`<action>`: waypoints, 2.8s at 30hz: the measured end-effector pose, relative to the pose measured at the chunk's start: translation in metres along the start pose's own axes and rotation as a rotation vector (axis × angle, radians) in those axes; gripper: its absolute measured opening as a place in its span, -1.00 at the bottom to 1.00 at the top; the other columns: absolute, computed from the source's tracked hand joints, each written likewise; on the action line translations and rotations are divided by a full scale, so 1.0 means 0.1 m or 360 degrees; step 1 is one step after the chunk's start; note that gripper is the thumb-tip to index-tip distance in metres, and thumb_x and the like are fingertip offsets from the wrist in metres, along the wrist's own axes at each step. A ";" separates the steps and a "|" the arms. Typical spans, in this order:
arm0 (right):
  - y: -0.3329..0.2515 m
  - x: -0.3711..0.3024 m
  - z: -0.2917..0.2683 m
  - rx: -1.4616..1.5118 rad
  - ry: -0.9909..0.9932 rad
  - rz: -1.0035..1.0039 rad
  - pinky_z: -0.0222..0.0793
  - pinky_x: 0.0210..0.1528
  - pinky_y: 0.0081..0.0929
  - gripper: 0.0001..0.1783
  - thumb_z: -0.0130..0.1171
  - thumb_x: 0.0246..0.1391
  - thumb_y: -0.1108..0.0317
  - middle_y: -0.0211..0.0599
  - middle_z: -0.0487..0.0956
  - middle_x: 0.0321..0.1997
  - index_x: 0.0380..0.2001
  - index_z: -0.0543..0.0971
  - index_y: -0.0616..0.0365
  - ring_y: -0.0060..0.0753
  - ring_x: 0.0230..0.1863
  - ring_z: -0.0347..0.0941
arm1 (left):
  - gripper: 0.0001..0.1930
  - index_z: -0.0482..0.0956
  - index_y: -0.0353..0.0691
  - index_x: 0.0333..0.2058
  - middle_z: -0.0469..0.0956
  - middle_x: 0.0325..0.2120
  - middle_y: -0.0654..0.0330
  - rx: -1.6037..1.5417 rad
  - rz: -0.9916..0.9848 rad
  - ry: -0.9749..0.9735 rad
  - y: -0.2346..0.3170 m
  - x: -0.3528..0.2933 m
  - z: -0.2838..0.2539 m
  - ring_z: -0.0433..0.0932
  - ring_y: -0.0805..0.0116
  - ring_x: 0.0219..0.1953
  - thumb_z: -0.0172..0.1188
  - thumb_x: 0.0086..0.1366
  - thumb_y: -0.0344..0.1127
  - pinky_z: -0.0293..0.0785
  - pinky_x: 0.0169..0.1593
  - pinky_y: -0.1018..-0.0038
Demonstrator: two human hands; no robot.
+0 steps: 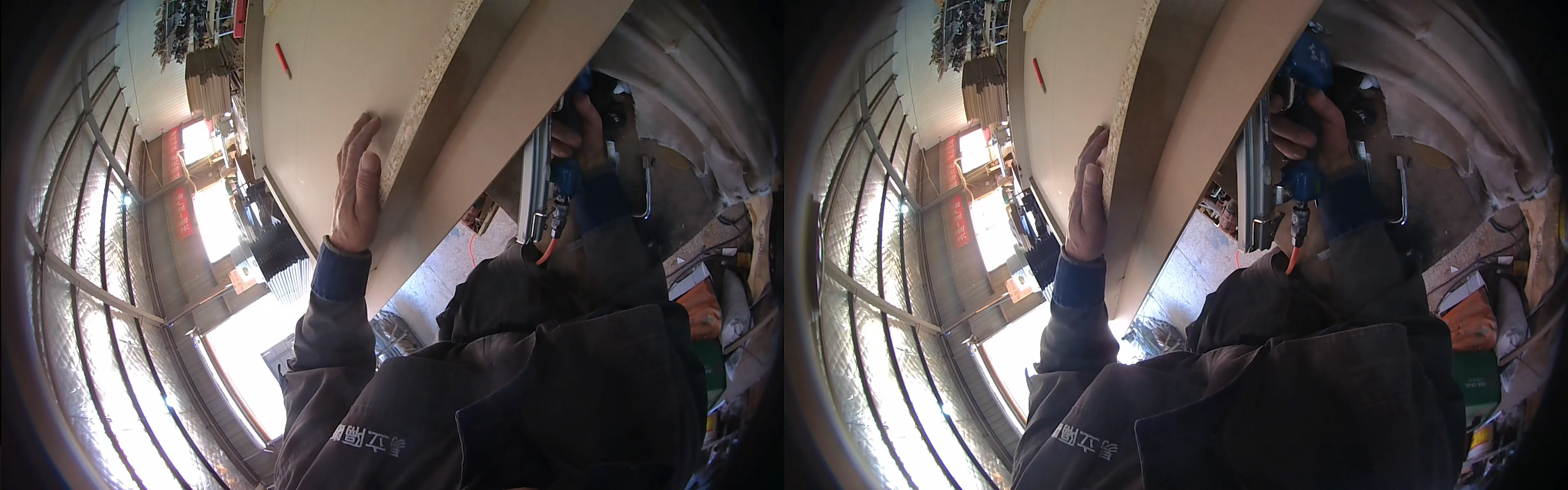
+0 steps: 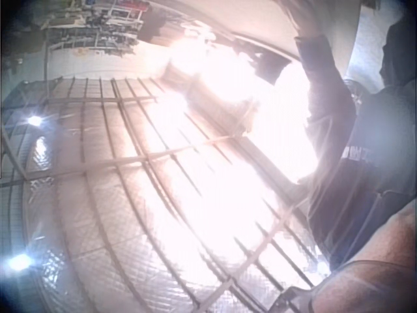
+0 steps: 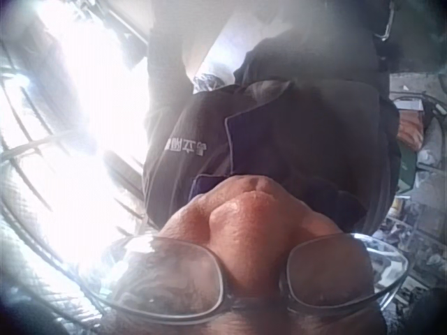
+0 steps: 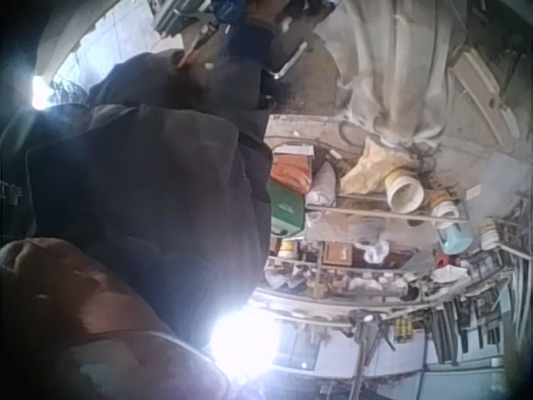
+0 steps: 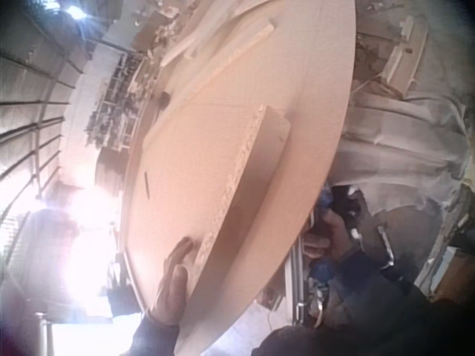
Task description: The person assembles a wooden frame by attaching thin wooden strips to a large board using a pneumatic nail gun. They position the strips, drive nails along the edges, and later measure and mark the board with a ruler and pencil.
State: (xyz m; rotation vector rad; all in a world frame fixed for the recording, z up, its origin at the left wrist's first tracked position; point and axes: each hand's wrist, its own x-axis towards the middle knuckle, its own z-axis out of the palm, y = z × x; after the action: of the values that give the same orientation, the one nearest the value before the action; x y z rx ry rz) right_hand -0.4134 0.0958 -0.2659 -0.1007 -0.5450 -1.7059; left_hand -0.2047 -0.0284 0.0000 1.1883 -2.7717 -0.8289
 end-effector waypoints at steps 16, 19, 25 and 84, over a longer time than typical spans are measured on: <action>0.05 -0.02 0.12 0.0062 0.0254 -0.0027 0.30 -0.66 -0.66 -0.48 0.12 0.32 -0.01 -0.36 0.50 -0.41 -0.14 0.47 0.36 -0.73 -0.67 0.34 | -0.38 0.27 -0.41 0.34 0.26 0.35 -0.17 0.0063 0.0040 0.0086 0.05 0.02 0.05 0.17 -0.05 0.43 -0.26 0.55 -0.02 0.03 0.46 0.18; 0.06 -0.03 0.12 0.0080 0.0237 0.0003 0.33 -0.64 -0.65 -0.48 0.12 0.32 0.00 -0.33 0.52 -0.36 -0.10 0.47 0.37 -0.72 -0.65 0.37 | -0.37 0.26 -0.41 0.34 0.27 0.34 -0.18 0.0033 -0.0030 0.0086 0.07 0.03 0.06 0.18 -0.06 0.42 -0.26 0.55 0.00 0.04 0.46 0.19; 0.10 -0.09 0.01 0.0093 0.0166 0.0084 0.37 -0.61 -0.59 -0.47 0.14 0.30 0.03 -0.28 0.53 -0.25 0.00 0.43 0.36 -0.67 -0.63 0.39 | -0.35 0.26 -0.42 0.34 0.28 0.33 -0.19 -0.0004 -0.0064 0.0098 -0.04 0.02 0.07 0.21 -0.07 0.41 -0.26 0.55 0.03 0.06 0.45 0.19; 1.20 -0.48 -0.04 0.0387 0.0177 0.0174 0.42 -0.58 -0.53 -0.49 0.06 0.35 0.03 -0.23 0.54 -0.39 0.01 0.44 0.34 -0.56 -0.59 0.43 | -0.36 0.35 -0.40 0.26 0.49 0.08 -0.23 0.0031 0.0024 0.0227 -0.06 0.03 0.10 0.45 -0.07 0.14 -0.20 0.55 0.10 0.31 0.24 0.16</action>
State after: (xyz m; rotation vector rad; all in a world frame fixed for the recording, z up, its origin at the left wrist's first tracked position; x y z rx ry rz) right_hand -0.2883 0.1247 -0.2516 0.1359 -0.6475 -1.5175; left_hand -0.2049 -0.0296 -0.0119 1.1780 -2.6770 -0.6887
